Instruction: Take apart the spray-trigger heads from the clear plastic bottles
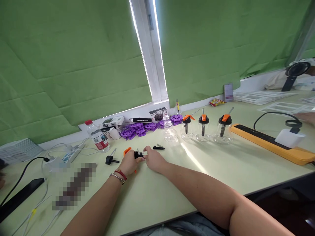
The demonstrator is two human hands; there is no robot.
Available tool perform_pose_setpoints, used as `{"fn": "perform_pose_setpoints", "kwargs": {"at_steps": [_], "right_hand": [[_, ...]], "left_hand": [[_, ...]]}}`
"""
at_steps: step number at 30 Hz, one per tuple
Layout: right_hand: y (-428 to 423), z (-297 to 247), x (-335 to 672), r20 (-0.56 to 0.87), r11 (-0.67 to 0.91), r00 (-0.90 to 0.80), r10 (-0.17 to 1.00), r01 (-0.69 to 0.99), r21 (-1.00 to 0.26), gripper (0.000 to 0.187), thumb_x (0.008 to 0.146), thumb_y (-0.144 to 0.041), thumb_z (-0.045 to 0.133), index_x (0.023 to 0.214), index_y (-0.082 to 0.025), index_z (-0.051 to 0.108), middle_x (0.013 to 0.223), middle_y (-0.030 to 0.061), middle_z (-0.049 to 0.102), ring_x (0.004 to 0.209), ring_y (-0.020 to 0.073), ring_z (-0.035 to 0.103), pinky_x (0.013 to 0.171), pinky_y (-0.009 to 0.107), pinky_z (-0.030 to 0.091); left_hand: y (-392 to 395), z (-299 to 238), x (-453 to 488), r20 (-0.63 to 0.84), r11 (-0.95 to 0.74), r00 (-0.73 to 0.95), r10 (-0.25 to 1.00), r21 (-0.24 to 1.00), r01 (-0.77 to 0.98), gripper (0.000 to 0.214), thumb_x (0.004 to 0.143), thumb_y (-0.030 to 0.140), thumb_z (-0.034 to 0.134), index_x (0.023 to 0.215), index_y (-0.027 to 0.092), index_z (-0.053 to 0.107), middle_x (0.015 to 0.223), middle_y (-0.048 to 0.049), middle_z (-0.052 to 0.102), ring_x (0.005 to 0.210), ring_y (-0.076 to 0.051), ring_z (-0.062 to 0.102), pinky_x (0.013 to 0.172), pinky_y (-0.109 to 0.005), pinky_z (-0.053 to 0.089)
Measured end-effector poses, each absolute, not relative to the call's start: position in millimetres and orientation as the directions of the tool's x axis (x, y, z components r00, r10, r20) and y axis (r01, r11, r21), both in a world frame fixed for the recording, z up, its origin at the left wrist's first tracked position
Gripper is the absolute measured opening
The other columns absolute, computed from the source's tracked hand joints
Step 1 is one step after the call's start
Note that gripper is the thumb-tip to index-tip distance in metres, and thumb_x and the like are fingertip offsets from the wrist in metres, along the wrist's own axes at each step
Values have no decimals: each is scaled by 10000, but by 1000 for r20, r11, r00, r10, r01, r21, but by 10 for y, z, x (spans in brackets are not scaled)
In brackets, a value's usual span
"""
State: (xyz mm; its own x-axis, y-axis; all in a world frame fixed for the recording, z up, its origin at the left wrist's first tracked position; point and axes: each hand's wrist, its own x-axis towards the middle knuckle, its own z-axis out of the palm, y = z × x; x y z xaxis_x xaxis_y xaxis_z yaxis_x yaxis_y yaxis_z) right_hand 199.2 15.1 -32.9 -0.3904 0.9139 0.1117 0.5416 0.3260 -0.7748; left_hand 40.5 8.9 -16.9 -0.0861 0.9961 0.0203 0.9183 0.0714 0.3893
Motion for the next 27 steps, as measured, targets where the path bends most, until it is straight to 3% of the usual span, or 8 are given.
{"fn": "perform_pose_setpoints", "kwargs": {"at_steps": [4,9,13,27], "right_hand": [[130,-321,1995,122,359,-424,897,541,-760,211,899,-189,391,1075,-222,501,664,-10,495,587,137,428,568,228,283],[125,-338,1991,142,342,-392,909,507,-791,224,891,-175,398,1100,-210,470,747,16,560,642,142,465,595,230,299],[137,-364,1992,151,374,-426,892,511,-774,207,896,-188,379,1070,-230,482,685,-12,534,566,130,412,566,228,281],[195,-420,1984,174,389,-423,889,498,-775,220,890,-205,390,1077,-229,502,717,-1,553,619,138,448,587,231,295]], "left_hand": [[97,-183,400,14,72,-84,996,399,914,379,751,490,637,855,151,503,839,-81,628,717,-196,603,561,-278,383],[94,-182,404,15,80,-94,996,400,913,369,753,477,638,850,150,495,832,-79,623,708,-193,599,552,-275,377],[89,-176,406,26,67,-84,996,389,919,375,754,496,624,833,157,484,824,-74,613,720,-197,592,555,-276,374],[123,-204,396,2,83,-91,996,389,917,381,753,504,621,835,158,483,831,-80,613,736,-203,590,563,-274,380]]}}
